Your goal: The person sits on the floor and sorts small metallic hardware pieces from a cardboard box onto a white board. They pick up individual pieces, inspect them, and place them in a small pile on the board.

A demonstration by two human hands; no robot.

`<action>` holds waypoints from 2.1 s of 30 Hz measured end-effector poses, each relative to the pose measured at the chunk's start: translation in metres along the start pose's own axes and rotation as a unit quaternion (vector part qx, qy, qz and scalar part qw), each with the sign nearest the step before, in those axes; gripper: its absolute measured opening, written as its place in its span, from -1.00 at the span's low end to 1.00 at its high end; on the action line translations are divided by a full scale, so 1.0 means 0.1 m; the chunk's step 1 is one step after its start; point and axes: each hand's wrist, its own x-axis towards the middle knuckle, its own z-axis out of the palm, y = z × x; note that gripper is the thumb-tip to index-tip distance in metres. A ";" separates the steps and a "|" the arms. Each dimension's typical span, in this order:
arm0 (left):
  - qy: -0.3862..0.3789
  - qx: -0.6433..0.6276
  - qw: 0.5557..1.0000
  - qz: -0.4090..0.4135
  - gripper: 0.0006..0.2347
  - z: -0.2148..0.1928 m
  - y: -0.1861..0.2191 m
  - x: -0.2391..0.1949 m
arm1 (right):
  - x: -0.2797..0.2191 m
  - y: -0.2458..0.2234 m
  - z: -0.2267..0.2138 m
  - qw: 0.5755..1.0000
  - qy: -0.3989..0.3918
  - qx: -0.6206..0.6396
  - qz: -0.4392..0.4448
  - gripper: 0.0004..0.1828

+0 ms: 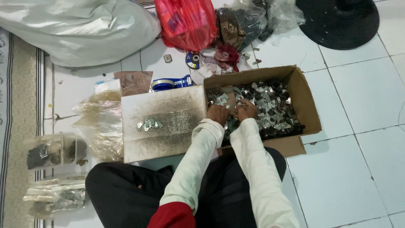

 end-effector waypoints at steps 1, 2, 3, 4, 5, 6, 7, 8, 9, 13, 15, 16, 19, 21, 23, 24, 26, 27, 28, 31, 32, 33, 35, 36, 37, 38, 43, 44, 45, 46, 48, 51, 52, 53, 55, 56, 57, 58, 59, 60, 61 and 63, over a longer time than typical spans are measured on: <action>0.001 0.000 1.000 0.000 -0.82 -0.05 -0.01 -0.03 | 0.03 0.04 -0.02 1.000 0.001 0.000 -0.001 -0.63; 0.019 -0.010 1.000 -0.021 -0.83 -0.11 -0.02 -0.05 | 0.07 0.06 -0.03 1.000 -0.003 0.011 -0.005 -0.63; 0.037 -0.020 0.998 -0.043 -0.84 -0.17 -0.04 -0.06 | 0.11 0.09 -0.05 1.000 -0.006 0.021 -0.009 -0.62; 0.039 -0.020 0.998 -0.042 -0.84 -0.15 -0.04 -0.05 | 0.05 0.05 -0.05 1.000 -0.004 0.022 -0.010 -0.62; 0.044 -0.007 0.998 -0.041 -0.85 -0.12 -0.04 -0.03 | 0.00 0.02 -0.04 0.999 -0.005 0.033 -0.004 -0.62; 0.048 0.005 0.998 -0.040 -0.85 -0.10 -0.04 -0.02 | -0.05 -0.02 -0.05 0.999 -0.006 0.043 0.001 -0.61; 0.050 0.005 0.998 -0.039 -0.85 -0.13 -0.05 -0.01 | -0.02 -0.02 -0.05 0.999 -0.004 0.043 0.000 -0.61; 0.046 -0.016 0.998 -0.040 -0.82 -0.15 -0.05 -0.02 | 0.00 -0.01 -0.05 0.999 0.003 0.044 0.002 -0.63; 0.042 -0.036 0.998 -0.041 -0.79 -0.16 -0.05 -0.03 | 0.01 0.00 -0.04 0.999 0.010 0.046 0.004 -0.64; 0.046 -0.043 0.997 -0.033 -0.81 -0.24 -0.08 -0.11 | -0.06 -0.05 -0.07 0.999 0.007 0.053 0.006 -0.64; 0.059 -0.045 0.996 -0.051 -0.85 -0.29 -0.08 -0.13 | -0.04 -0.05 -0.07 0.999 0.021 0.024 -0.005 -0.68; 0.059 -0.045 0.996 -0.050 -0.85 -0.37 -0.10 -0.16 | -0.03 -0.03 -0.07 0.999 0.022 0.024 -0.005 -0.68; 0.081 -0.078 0.992 -0.052 -0.85 -0.59 -0.16 -0.27 | 0.06 0.06 -0.04 0.999 0.034 0.042 -0.005 -0.66; 0.084 -0.082 0.991 -0.060 -0.93 -0.69 -0.19 -0.33 | 0.18 0.16 -0.01 0.998 0.039 0.037 -0.011 -0.63; 0.085 -0.111 0.987 -0.073 -0.92 -0.58 -0.22 -0.23 | 0.10 0.09 -0.02 0.997 0.034 0.068 -0.006 -0.64; 0.086 -0.140 0.983 -0.083 -0.91 -0.52 -0.22 -0.17 | 0.06 0.07 -0.04 0.995 0.032 0.099 0.000 -0.65; 0.087 -0.180 0.976 -0.081 -0.93 -0.68 -0.27 -0.24 | 0.00 0.02 -0.10 0.993 0.022 0.117 0.001 -0.68; 0.087 -0.219 0.969 -0.081 -0.95 -0.76 -0.30 -0.27 | -0.03 0.00 -0.13 0.991 0.011 0.135 0.003 -0.71; 0.086 -0.219 0.969 -0.079 -0.95 -0.72 -0.30 -0.24 | 0.00 0.04 -0.13 0.991 0.012 0.135 0.004 -0.71; 0.062 -0.211 0.972 -0.083 -0.96 -0.63 -0.29 -0.18 | 0.02 0.08 -0.15 0.987 0.017 0.159 0.004 -0.75; 0.064 -0.235 0.966 -0.084 -0.97 -0.60 -0.29 -0.17 | -0.03 0.04 -0.17 0.986 0.017 0.166 0.008 -0.75; 0.066 -0.258 0.960 -0.085 -0.97 -0.58 -0.30 -0.16 | -0.07 0.00 -0.18 0.985 0.016 0.173 0.012 -0.76; 0.066 -0.270 0.957 -0.083 -0.96 -0.62 -0.32 -0.16 | -0.05 0.00 -0.17 0.985 0.014 0.173 0.008 -0.75; 0.065 -0.281 0.954 -0.081 -0.95 -0.63 -0.33 -0.17 | -0.05 0.01 -0.17 0.985 0.013 0.173 0.005 -0.75; 0.064 -0.282 0.954 -0.082 -0.95 -0.71 -0.35 -0.21 | -0.06 -0.01 -0.17 0.985 0.012 0.172 0.006 -0.75; 0.055 -0.326 0.941 -0.079 -0.94 -0.78 -0.36 -0.25 | -0.08 -0.04 -0.18 0.984 0.007 0.179 0.010 -0.73; 0.022 -0.433 0.898 -0.077 -0.87 -0.92 -0.45 -0.30 | -0.20 -0.17 -0.22 0.980 -0.004 0.201 0.012 -0.74; 0.034 -0.462 0.883 -0.076 -0.85 -0.90 -0.45 -0.29 | -0.16 -0.15 -0.21 0.979 -0.006 0.205 0.009 -0.76; 0.046 -0.490 0.867 -0.075 -0.83 -0.88 -0.45 -0.29 | -0.14 -0.13 -0.19 0.978 -0.007 0.209 0.007 -0.78; 0.046 -0.490 0.867 -0.076 -0.83 -0.96 -0.47 -0.33 | -0.17 -0.16 -0.21 0.978 -0.007 0.209 0.006 -0.78; 0.025 -0.488 0.869 -0.074 -0.82 -1.13 -0.50 -0.43 | -0.25 -0.22 -0.25 0.974 -0.010 0.224 0.003 -0.77; 0.054 -0.527 0.846 -0.058 -0.83 -0.85 -0.50 -0.29 | -0.13 -0.06 -0.22 0.966 -0.017 0.258 -0.009 -0.74; 0.056 -0.527 0.846 -0.059 -0.83 -0.79 -0.48 -0.25 | -0.14 -0.06 -0.23 0.966 -0.019 0.258 -0.011 -0.74; 0.078 -0.554 0.827 -0.056 -0.82 -0.74 -0.47 -0.22 | -0.16 -0.07 -0.23 0.963 -0.022 0.267 -0.021 -0.73; 0.105 -0.581 0.805 -0.058 -0.82 -0.76 -0.47 -0.28 | -0.21 -0.10 -0.23 0.961 -0.032 0.273 -0.036 -0.72; 0.117 -0.650 0.748 -0.068 -0.80 -0.84 -0.49 -0.37 | -0.26 -0.14 -0.23 0.960 -0.038 0.271 -0.057 -0.68; 0.129 -0.714 0.684 -0.077 -0.78 -0.92 -0.51 -0.46 | -0.30 -0.18 -0.23 0.959 -0.044 0.269 -0.078 -0.63; 0.134 -0.712 0.684 -0.082 -0.78 -0.99 -0.56 -0.66 | -0.39 -0.23 -0.23 0.958 -0.050 0.269 -0.081 -0.63; 0.151 -0.714 0.677 -0.094 -0.76 -1.06 -0.61 -0.85 | -0.47 -0.27 -0.23 0.955 -0.058 0.276 -0.094 -0.57; 0.168 -0.713 0.672 -0.105 -0.75 -1.13 -0.67 -1.04 | -0.55 -0.33 -0.22 0.950 -0.064 0.286 -0.107 -0.50; 0.173 -0.710 0.674 -0.107 -0.75 -1.07 -0.78 -1.16 | -0.61 -0.36 -0.17 0.949 -0.069 0.288 -0.111 -0.50; 0.171 -0.718 0.662 -0.131 -0.76 -0.95 -0.98 -1.38 | -0.72 -0.44 -0.09 0.948 -0.077 0.270 -0.148 -0.66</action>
